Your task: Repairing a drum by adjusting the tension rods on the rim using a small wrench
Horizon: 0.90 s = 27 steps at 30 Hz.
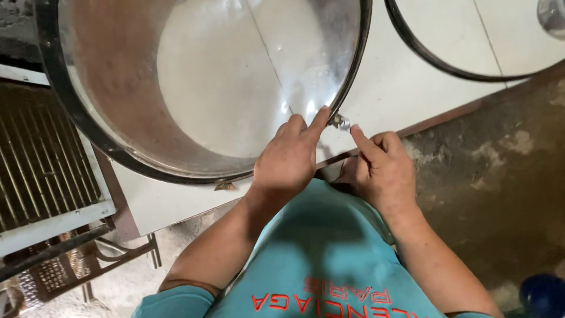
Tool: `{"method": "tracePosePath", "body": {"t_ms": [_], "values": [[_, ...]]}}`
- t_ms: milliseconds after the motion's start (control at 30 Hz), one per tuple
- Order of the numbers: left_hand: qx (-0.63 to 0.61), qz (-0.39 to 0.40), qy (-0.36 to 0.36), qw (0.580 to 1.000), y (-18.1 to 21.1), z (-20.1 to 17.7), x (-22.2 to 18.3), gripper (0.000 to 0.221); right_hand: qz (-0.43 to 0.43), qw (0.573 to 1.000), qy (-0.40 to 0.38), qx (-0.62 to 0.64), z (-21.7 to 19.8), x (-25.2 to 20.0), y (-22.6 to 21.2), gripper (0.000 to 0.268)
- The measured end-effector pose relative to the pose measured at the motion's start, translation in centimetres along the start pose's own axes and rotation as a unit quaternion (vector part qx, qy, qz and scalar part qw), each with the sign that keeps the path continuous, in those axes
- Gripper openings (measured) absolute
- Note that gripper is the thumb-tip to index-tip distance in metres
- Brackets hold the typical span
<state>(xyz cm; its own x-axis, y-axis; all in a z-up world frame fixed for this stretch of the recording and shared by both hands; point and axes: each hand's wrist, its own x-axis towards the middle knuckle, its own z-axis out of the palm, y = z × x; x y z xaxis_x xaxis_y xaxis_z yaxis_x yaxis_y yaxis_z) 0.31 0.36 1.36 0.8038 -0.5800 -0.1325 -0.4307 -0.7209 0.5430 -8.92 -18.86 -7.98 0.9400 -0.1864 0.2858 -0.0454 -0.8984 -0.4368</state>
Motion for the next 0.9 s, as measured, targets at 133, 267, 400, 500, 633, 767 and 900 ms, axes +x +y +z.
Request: {"method": "tracePosePath", "body": {"t_ms": [133, 267, 400, 500, 633, 767, 900], "values": [[-0.002, -0.041, -0.063, 0.997, 0.1, -0.4, 0.4, 0.057, 0.018, 1.0, 0.021, 0.012, 0.8, -0.3, -1.6, 0.041], [-0.006, -0.042, -0.101, 0.994, -0.2, 0.0, 0.5, 0.063, 0.054, 0.998, -0.01, 0.018, 0.7, -0.8, -3.9, 0.049], [0.011, -0.024, -0.085, 0.996, -0.4, 0.9, 0.7, 0.065, 0.082, 0.995, -0.056, 0.029, -0.7, -0.4, -7.4, 0.057], [0.035, -0.003, -0.05, 0.998, -0.6, 1.2, 0.7, 0.07, 0.117, 0.985, -0.115, 0.045, 0.6, -0.6, -6.6, 0.074], [0.117, 0.041, 0.074, 0.99, -1.2, 2.8, 0.2, 0.068, 0.055, 0.997, -0.018, 0.045, 1.6, -0.7, -7.0, 0.058], [0.147, 0.104, 0.199, 0.963, -2.0, 3.3, 0.3, 0.064, 0.052, 0.988, 0.019, 0.143, 1.2, -1.2, -5.0, 0.054], [0.143, 0.15, 0.235, 0.949, -2.3, 2.4, 0.2, 0.061, 0.056, 0.98, 0.018, 0.192, 0.7, -1.5, -4.5, 0.049]]}}
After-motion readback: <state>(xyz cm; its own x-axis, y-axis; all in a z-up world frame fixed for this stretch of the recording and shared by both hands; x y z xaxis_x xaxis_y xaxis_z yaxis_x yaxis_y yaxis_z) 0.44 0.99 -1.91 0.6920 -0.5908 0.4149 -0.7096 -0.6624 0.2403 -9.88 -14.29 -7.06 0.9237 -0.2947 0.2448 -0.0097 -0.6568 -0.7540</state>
